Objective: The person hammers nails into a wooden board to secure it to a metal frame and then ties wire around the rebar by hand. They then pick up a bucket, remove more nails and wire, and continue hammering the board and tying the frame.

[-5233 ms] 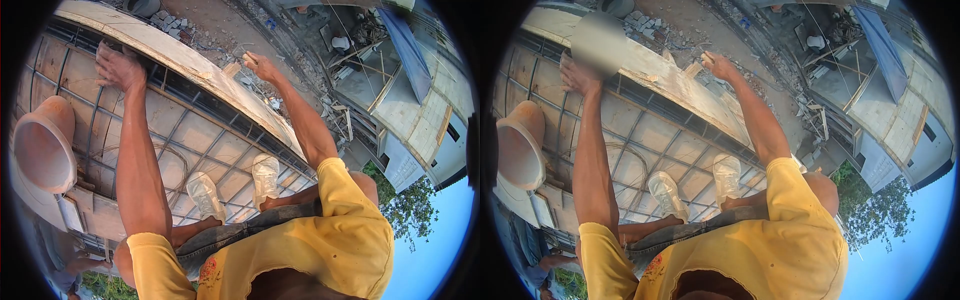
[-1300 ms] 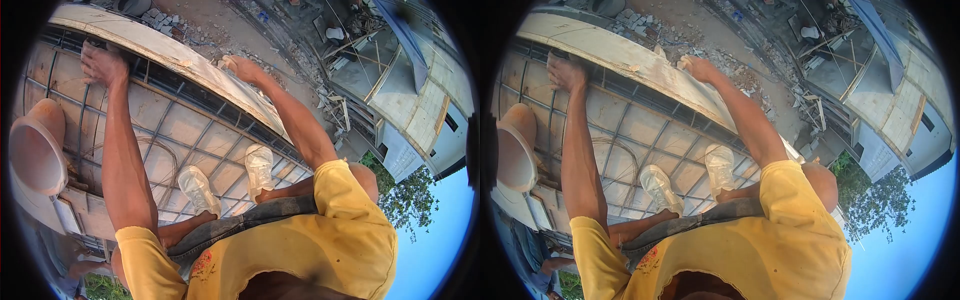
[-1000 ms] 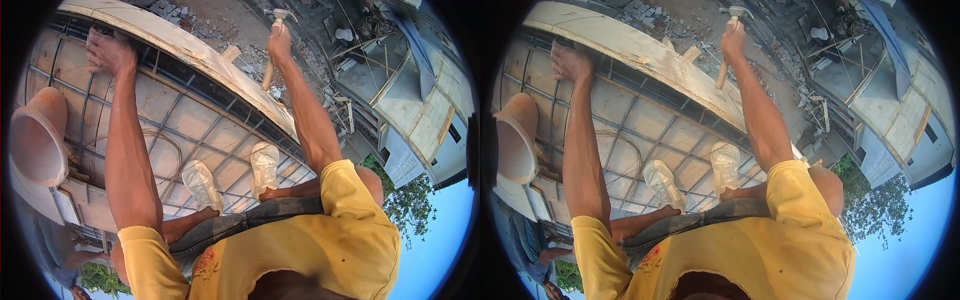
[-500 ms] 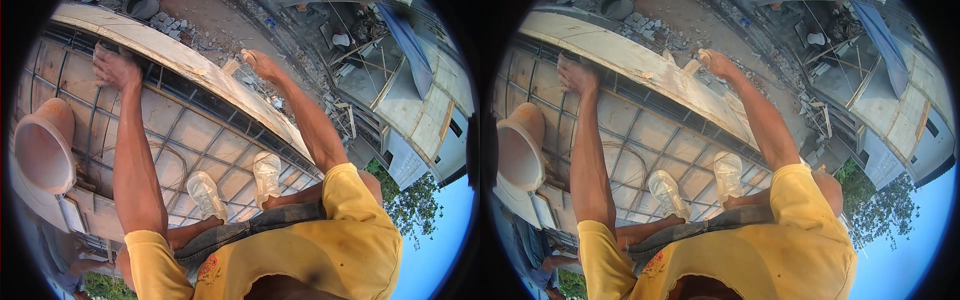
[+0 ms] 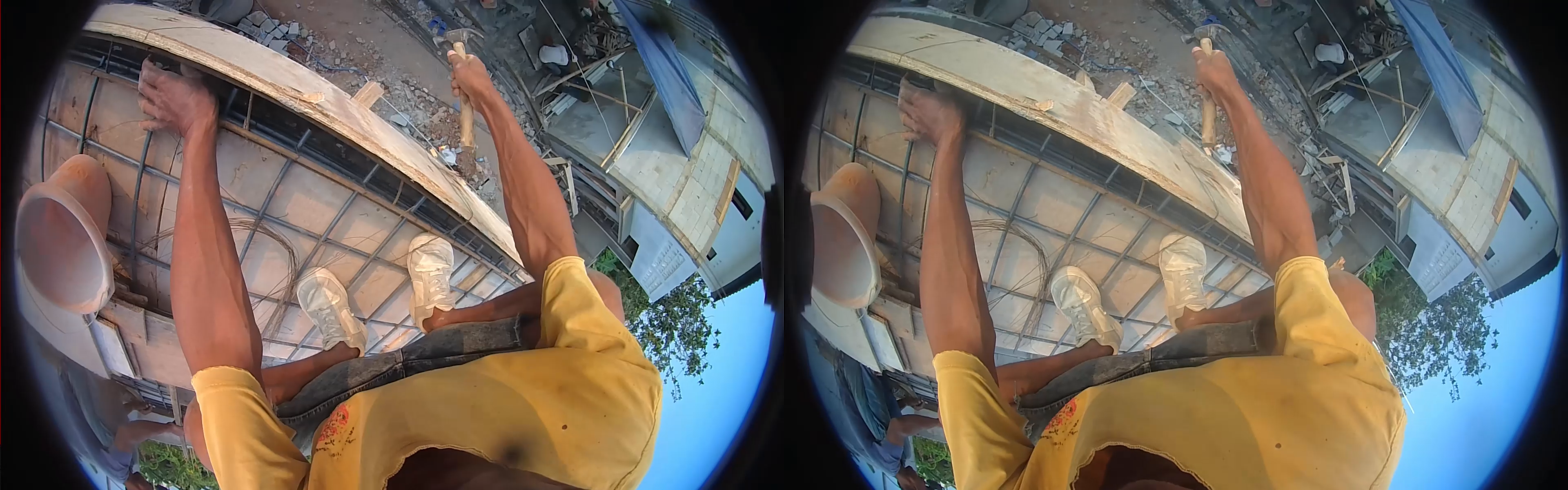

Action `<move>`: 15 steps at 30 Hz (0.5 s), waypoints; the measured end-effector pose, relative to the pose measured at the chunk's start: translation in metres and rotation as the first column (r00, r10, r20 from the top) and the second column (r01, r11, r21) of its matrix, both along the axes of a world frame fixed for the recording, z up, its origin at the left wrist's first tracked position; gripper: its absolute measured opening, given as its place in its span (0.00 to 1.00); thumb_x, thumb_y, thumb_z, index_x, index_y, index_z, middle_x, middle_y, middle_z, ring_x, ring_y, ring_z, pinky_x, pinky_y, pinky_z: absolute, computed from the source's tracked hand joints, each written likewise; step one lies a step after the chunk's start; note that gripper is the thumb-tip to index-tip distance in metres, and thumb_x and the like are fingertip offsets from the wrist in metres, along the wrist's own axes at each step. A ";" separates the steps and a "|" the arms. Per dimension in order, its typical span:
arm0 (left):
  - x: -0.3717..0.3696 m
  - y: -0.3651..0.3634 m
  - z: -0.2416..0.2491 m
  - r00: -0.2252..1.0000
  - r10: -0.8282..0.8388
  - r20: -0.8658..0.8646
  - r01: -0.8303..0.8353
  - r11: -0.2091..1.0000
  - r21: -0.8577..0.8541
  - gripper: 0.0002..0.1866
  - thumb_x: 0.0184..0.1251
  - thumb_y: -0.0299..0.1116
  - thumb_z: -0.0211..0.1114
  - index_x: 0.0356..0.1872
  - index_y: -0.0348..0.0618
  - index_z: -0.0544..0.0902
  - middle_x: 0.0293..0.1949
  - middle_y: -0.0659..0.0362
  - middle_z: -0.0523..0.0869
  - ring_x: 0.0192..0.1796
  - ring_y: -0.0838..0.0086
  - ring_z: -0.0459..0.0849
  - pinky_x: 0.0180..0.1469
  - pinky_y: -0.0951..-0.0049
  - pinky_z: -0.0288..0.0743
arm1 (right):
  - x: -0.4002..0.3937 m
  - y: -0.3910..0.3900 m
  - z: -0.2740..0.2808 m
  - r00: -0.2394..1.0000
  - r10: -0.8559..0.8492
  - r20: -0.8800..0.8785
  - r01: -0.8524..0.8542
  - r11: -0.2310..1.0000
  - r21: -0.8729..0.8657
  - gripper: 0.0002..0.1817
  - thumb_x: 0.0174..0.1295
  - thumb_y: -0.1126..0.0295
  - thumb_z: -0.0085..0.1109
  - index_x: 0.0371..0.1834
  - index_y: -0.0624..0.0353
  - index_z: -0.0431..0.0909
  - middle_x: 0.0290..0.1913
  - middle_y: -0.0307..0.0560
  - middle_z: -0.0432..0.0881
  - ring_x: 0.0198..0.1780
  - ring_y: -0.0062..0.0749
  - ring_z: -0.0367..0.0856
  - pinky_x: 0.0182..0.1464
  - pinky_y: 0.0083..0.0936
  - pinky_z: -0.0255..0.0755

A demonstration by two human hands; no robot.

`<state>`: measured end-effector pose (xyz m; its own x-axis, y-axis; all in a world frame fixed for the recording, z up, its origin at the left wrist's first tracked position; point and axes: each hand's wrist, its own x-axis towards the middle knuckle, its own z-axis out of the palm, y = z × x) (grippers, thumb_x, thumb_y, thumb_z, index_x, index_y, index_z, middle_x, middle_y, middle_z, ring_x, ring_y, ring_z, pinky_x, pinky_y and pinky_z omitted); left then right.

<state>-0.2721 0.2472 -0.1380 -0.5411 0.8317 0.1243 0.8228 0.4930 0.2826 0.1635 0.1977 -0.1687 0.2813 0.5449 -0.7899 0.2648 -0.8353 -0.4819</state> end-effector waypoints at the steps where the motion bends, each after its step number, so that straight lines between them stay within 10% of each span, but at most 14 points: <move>1: 0.001 0.000 0.002 1.000 -0.004 -0.006 0.004 1.000 0.000 0.36 0.69 0.45 0.68 0.75 0.50 0.64 0.73 0.52 0.68 0.76 0.46 0.62 0.72 0.22 0.48 | -0.004 -0.004 0.012 0.996 -0.082 -0.035 0.082 0.996 0.017 0.22 0.80 0.54 0.46 0.67 0.57 0.64 0.27 0.36 0.68 0.21 0.18 0.66 0.22 0.23 0.69; 3: 0.001 0.001 0.000 1.000 0.003 -0.004 -0.003 1.000 0.015 0.36 0.69 0.44 0.68 0.75 0.50 0.64 0.73 0.52 0.69 0.76 0.46 0.63 0.72 0.22 0.47 | -0.022 -0.039 0.033 0.953 -0.265 -0.145 0.262 0.964 -0.042 0.24 0.79 0.55 0.48 0.68 0.59 0.64 0.27 0.36 0.68 0.22 0.19 0.66 0.20 0.24 0.66; 5: 0.000 -0.001 0.001 1.000 -0.011 0.005 0.011 1.000 -0.002 0.35 0.69 0.42 0.68 0.75 0.51 0.64 0.73 0.53 0.69 0.76 0.48 0.63 0.71 0.22 0.48 | -0.001 -0.089 -0.020 0.937 0.234 0.260 -0.231 0.972 -0.045 0.25 0.78 0.54 0.49 0.65 0.63 0.71 0.32 0.45 0.77 0.24 0.27 0.75 0.23 0.31 0.72; 12: -0.004 -0.002 -0.004 0.998 -0.034 -0.045 0.033 0.999 -0.010 0.37 0.69 0.43 0.68 0.75 0.49 0.62 0.73 0.53 0.69 0.76 0.50 0.63 0.71 0.23 0.49 | -0.055 -0.080 0.024 0.993 0.036 -0.109 -0.057 0.979 -0.196 0.28 0.77 0.48 0.43 0.65 0.59 0.72 0.30 0.42 0.75 0.25 0.28 0.74 0.28 0.36 0.72; 15: -0.003 -0.001 -0.003 0.998 -0.043 -0.053 0.043 0.999 0.002 0.37 0.69 0.45 0.67 0.75 0.48 0.62 0.73 0.52 0.69 0.76 0.49 0.64 0.71 0.23 0.50 | -0.050 -0.091 -0.014 0.885 0.433 0.174 -0.441 0.898 0.010 0.28 0.78 0.49 0.39 0.70 0.56 0.71 0.45 0.54 0.83 0.45 0.45 0.83 0.52 0.44 0.75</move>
<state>-0.2754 0.2459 -0.1415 -0.4976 0.8535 0.1545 0.8570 0.4562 0.2396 0.1138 0.1071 -0.1823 0.1284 0.6782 -0.7236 0.6754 -0.5940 -0.4370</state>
